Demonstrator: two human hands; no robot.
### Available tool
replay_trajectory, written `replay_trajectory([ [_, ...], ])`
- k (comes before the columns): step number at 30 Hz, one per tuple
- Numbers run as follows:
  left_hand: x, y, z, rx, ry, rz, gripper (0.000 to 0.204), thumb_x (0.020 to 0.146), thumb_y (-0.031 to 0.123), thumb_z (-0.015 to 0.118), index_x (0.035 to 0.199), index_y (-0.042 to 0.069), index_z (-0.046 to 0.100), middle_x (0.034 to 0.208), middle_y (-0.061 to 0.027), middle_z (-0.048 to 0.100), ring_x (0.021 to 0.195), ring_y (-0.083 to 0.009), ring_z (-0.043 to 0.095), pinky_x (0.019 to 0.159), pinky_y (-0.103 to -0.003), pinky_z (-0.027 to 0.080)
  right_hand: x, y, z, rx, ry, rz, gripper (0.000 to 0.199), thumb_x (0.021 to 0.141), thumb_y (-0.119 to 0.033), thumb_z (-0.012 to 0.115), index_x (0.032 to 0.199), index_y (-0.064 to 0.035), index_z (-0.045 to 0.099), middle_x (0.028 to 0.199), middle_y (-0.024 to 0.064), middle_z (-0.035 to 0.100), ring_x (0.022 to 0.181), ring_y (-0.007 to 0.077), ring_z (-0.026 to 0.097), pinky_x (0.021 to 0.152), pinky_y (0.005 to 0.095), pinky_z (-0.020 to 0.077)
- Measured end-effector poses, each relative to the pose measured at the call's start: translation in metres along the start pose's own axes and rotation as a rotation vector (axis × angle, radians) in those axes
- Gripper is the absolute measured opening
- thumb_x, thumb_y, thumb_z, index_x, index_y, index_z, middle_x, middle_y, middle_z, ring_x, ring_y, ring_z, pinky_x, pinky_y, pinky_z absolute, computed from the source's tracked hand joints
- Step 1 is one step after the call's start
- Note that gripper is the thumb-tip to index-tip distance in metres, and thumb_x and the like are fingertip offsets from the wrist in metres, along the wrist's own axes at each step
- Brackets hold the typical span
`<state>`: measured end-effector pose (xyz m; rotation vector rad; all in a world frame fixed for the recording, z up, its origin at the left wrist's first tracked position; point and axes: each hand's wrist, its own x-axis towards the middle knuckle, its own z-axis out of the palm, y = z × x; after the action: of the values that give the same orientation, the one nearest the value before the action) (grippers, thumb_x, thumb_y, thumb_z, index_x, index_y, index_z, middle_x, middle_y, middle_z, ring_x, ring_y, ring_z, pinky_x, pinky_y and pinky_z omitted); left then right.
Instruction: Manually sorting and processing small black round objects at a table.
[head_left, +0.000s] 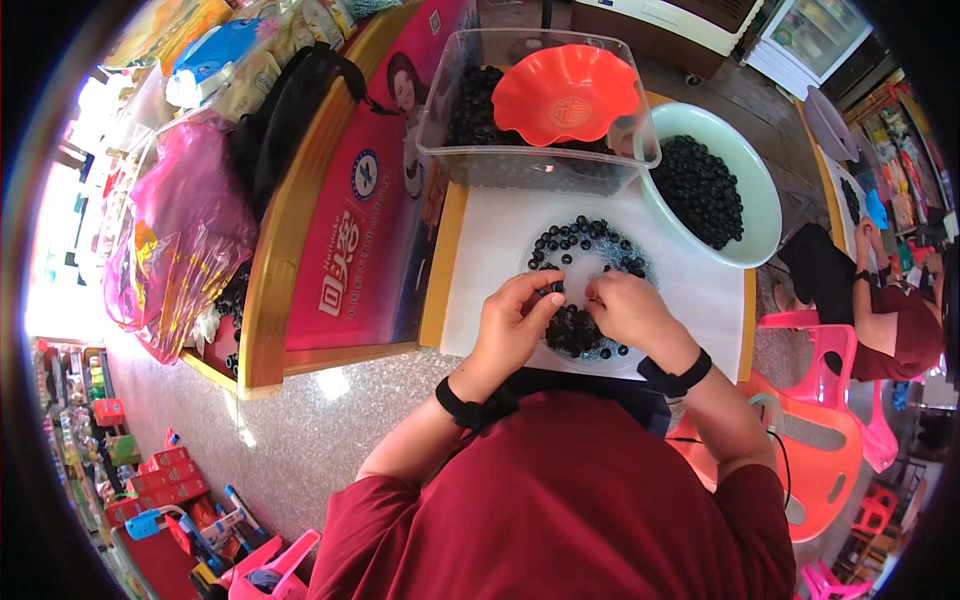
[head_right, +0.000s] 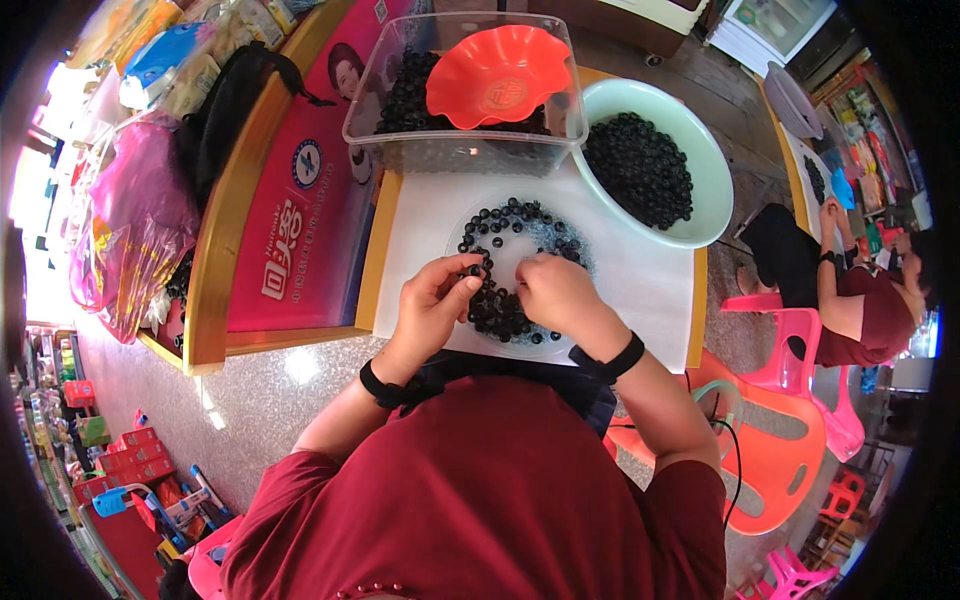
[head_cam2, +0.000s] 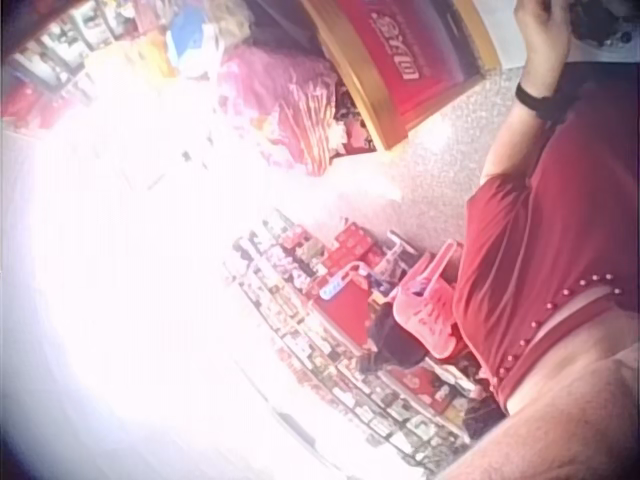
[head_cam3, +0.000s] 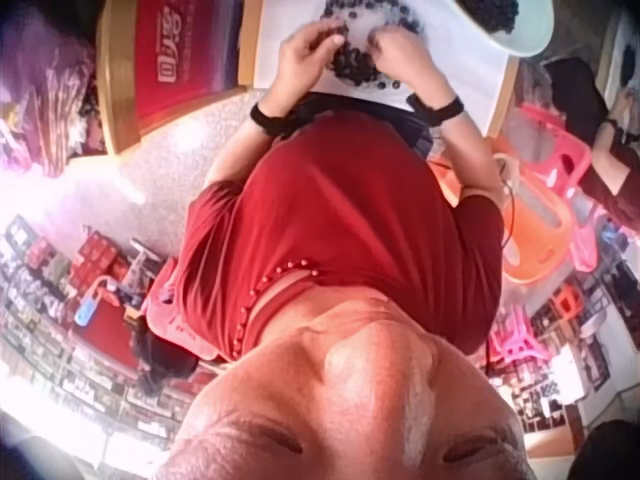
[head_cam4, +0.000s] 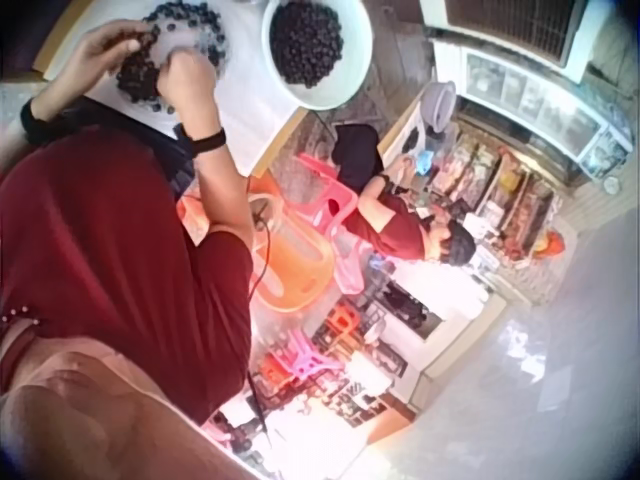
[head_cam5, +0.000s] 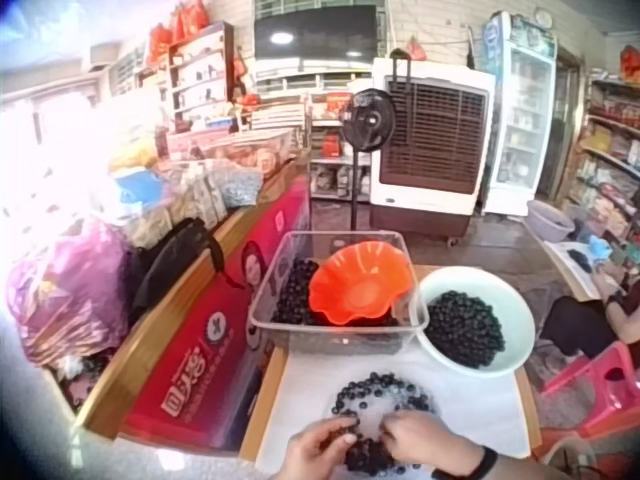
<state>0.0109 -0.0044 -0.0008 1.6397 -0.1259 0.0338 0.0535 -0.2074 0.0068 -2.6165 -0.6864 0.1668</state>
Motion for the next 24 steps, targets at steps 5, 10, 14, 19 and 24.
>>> replay_trajectory([
  [5, -0.006, 0.0, -0.001, -0.074, -0.028, -0.097, 0.028, 0.096, 0.009, 0.064, 0.122, 0.001, 0.062, 0.092, -0.0014, 0.068, 0.062, -0.0043, 0.053, 0.054, -0.02, 0.045, 0.005, -0.002, 0.006, -0.12, -0.112, 0.028, 0.011, 0.079, -0.012, 0.06, 0.077, -0.0047, 0.068, 0.081, 0.0166, 0.066, 0.078, 0.0371, 0.066, 0.072, 0.0476, 0.0541],
  [10, -0.01, -0.005, -0.012, -0.091, -0.021, -0.16, 0.029, 0.096, 0.011, 0.064, 0.123, 0.001, 0.062, 0.09, -0.0001, 0.067, 0.061, -0.0041, 0.051, 0.054, -0.02, 0.044, 0.016, -0.002, -0.019, 0.173, -0.321, 0.015, 0.013, 0.077, -0.014, 0.06, 0.079, -0.0066, 0.071, 0.082, 0.0165, 0.067, 0.077, 0.0379, 0.066, 0.073, 0.0463, 0.0537],
  [14, -0.01, -0.007, -0.009, -0.118, 0.022, -0.194, 0.026, 0.092, 0.01, 0.069, 0.118, 0.004, 0.067, 0.072, 0.0018, 0.059, 0.057, -0.0047, 0.051, 0.051, -0.022, 0.044, 0.032, 0.011, 0.0, 0.073, 0.037, -0.121, 0.02, 0.082, -0.01, 0.059, 0.099, -0.0087, 0.07, 0.09, 0.0157, 0.065, 0.086, 0.0374, 0.064, 0.075, 0.0456, 0.0521],
  [19, -0.013, -0.008, -0.01, -0.122, -0.031, -0.218, 0.029, 0.096, 0.012, 0.065, 0.123, 0.002, 0.062, 0.079, 0.0023, 0.062, 0.059, -0.0036, 0.049, 0.053, -0.02, 0.042, 0.048, 0.008, 0.003, -0.042, -0.021, -0.223, 0.022, 0.083, -0.007, 0.059, 0.104, -0.0087, 0.067, 0.09, 0.0141, 0.062, 0.088, 0.036, 0.065, 0.075, 0.0447, 0.0531],
  [24, -0.015, -0.006, -0.013, -0.103, -0.046, -0.222, 0.029, 0.096, 0.012, 0.065, 0.123, 0.002, 0.063, 0.077, 0.0029, 0.061, 0.059, -0.0035, 0.049, 0.052, -0.02, 0.042, 0.053, 0.014, 0.006, -0.227, -0.078, -0.114, 0.01, 0.083, -0.008, 0.059, 0.092, -0.0034, 0.063, 0.088, 0.0166, 0.066, 0.083, 0.0375, 0.066, 0.073, 0.0474, 0.0532],
])
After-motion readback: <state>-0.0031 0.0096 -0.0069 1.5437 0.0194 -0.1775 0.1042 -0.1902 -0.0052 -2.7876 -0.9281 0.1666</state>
